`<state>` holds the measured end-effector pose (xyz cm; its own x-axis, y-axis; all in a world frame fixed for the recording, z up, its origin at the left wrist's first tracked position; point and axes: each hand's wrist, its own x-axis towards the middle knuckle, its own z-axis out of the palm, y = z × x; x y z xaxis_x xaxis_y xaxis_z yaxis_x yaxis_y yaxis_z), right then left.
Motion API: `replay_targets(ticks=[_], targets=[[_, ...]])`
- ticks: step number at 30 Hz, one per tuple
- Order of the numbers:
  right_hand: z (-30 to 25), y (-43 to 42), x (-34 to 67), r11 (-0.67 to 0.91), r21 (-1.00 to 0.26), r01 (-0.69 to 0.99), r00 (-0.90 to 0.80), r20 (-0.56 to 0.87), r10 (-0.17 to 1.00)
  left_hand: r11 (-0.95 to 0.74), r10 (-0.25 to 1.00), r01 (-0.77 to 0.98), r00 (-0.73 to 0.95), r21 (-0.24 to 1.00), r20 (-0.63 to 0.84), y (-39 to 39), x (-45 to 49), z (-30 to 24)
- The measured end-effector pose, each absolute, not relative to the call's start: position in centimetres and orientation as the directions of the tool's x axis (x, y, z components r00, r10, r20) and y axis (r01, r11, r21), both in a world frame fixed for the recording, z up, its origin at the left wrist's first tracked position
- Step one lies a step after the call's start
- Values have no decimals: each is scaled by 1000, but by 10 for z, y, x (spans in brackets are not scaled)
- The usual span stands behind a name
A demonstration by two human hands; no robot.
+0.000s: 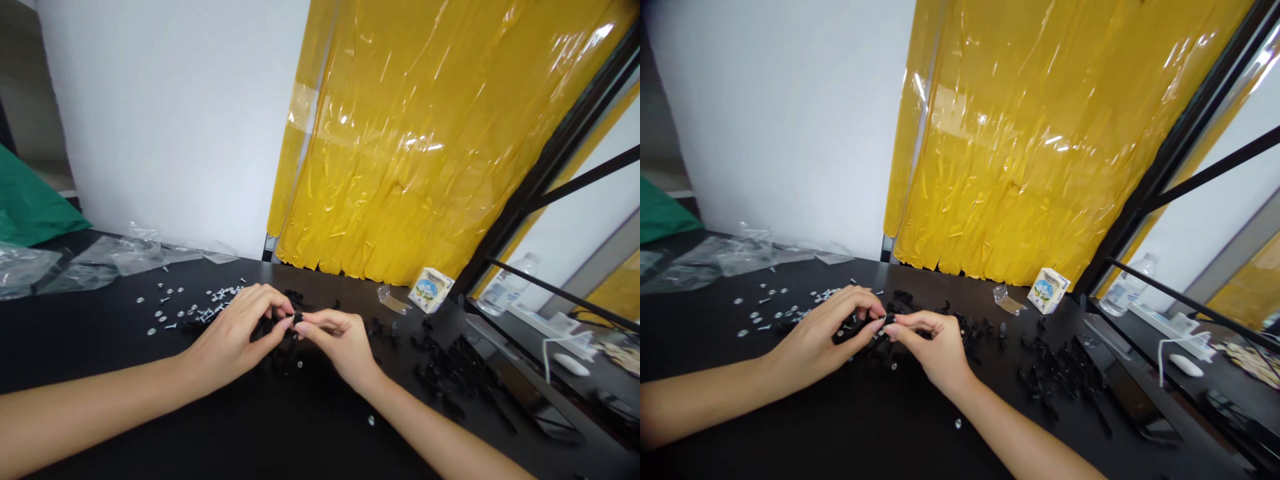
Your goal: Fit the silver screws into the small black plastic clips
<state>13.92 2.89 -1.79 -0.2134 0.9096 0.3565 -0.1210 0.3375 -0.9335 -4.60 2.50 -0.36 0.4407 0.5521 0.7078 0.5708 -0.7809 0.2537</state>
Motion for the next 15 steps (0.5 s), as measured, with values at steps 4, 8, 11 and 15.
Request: replay_targets(ticks=[4, 8, 11, 15], targets=[[-19, 29, 140, 328, -936, -131, -223, 350, 910, -784, 552, 563, 442, 260, 707, 27, -47, -7], [-19, 29, 140, 326, -937, -129, -221, 347, 911, -784, 549, 565, 437, 257, 713, 28, -48, -9], [-18, 29, 140, 328, -937, -117, -217, 346, 913, -798, 529, 559, 470, 225, 706, 28, -48, -8], [-15, 27, 139, 336, -935, -111, -208, 352, 913, -798, 532, 560, 478, 224, 698, 27, -47, -5]])
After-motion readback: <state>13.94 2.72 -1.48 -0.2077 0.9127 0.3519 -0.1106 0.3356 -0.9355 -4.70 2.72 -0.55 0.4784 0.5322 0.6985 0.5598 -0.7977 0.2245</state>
